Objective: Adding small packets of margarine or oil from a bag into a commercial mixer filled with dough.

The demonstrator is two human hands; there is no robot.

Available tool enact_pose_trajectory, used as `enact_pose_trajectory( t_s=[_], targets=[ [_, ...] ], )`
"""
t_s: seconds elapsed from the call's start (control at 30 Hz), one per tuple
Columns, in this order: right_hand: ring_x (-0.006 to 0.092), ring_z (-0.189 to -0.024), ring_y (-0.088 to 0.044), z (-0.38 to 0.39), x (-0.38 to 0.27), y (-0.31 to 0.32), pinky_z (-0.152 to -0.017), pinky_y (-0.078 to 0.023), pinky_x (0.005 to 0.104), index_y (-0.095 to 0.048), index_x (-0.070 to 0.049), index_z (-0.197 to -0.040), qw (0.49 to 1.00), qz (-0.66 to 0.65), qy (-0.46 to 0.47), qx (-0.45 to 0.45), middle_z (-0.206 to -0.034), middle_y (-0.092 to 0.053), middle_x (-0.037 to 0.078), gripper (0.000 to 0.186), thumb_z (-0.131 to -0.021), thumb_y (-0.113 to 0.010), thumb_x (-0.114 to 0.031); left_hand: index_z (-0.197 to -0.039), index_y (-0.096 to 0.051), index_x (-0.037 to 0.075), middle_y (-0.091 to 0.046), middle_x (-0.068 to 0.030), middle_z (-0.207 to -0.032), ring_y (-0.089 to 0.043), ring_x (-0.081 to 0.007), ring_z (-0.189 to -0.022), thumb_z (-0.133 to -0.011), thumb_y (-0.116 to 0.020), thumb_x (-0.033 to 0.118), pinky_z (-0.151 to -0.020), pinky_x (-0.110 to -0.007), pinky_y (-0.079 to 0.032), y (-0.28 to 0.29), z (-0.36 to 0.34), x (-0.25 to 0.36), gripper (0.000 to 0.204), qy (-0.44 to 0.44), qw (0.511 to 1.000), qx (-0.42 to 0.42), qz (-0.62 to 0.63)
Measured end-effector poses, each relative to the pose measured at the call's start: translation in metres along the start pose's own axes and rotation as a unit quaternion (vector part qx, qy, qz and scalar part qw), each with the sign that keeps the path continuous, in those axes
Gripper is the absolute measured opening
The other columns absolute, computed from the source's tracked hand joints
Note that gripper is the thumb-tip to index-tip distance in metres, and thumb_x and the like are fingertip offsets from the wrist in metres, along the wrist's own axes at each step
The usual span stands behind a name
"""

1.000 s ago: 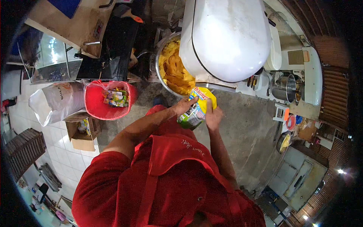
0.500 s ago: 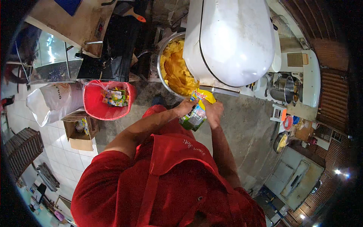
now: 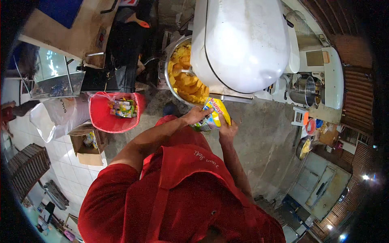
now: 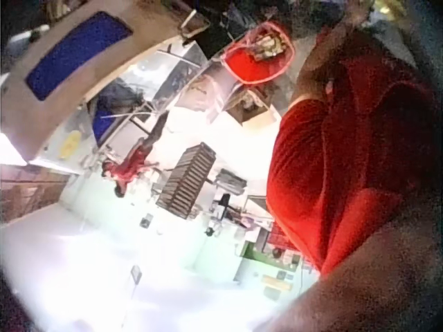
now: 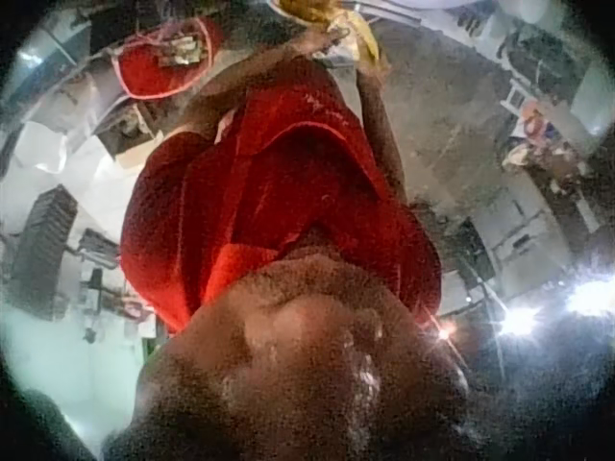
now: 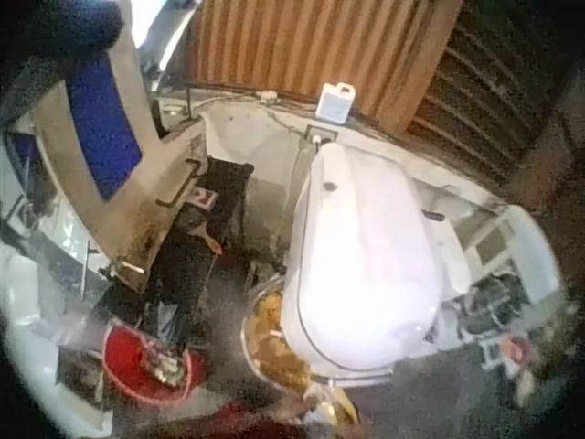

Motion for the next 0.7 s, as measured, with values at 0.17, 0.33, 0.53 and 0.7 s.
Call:
enact_pose_trajectory(
  t_s=[0.17, 0.33, 0.53, 0.7],
  targets=[
    [0.0131, -0.082, -0.063, 0.015, 0.013, 0.003, -0.076, -0.05, 0.0309, -0.07, 0.006, -0.105, 0.987, -0.153, -0.053, 0.002, -0.093, -0.071, 0.005, 0.029, -0.097, -0.065, -0.021, -0.113, -0.068, 0.001, -0.072, -0.0072, -0.099, -0.062, -0.0149, -0.089, -0.097, -0.061, 0.051, -0.084, -0.034, -0.051, -0.008, 0.007, 0.012, 0.053, -0.02, 1.0, -0.021, 0.0],
    [0.0132, -0.088, -0.063, 0.02, 0.018, 0.018, -0.082, -0.049, 0.0294, -0.069, 0.003, -0.108, 0.979, -0.194, -0.053, -0.039, -0.098, -0.071, 0.007, 0.026, -0.098, -0.063, -0.02, -0.114, -0.067, -0.001, -0.071, -0.0042, -0.103, -0.063, -0.0131, -0.094, -0.097, -0.067, 0.036, -0.087, -0.032, -0.052, -0.012, 0.01, 0.014, 0.041, -0.005, 0.999, 0.042, -0.007],
    [0.0131, -0.088, -0.063, 0.013, 0.061, 0.08, -0.081, -0.049, 0.0289, -0.071, 0.004, -0.106, 0.941, -0.331, -0.065, -0.009, -0.097, -0.071, 0.006, 0.028, -0.096, -0.067, -0.021, -0.128, -0.058, -0.001, -0.07, -0.0069, -0.104, -0.062, -0.0122, -0.09, -0.094, -0.071, 0.036, -0.08, -0.031, -0.052, -0.067, 0.008, 0.057, 0.052, -0.123, 0.991, 0.014, -0.042],
    [0.0106, -0.088, -0.062, 0.01, 0.116, 0.174, -0.079, -0.048, 0.0265, -0.071, 0.003, -0.106, 0.898, -0.432, -0.08, 0.027, -0.096, -0.07, 0.003, 0.022, -0.096, -0.068, -0.016, -0.121, -0.061, -0.002, -0.066, -0.0083, -0.104, -0.059, -0.0129, -0.095, -0.093, -0.072, 0.036, -0.084, -0.031, -0.05, -0.161, -0.013, 0.086, 0.048, -0.128, 0.98, -0.007, -0.152]
  ],
)
Point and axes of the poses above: each hand's wrist, its own z-axis away from the middle knuckle, its own y-axis out of the back of the hand, x = y × z, the point moved 8 cm from there along -z, towards the middle knuckle
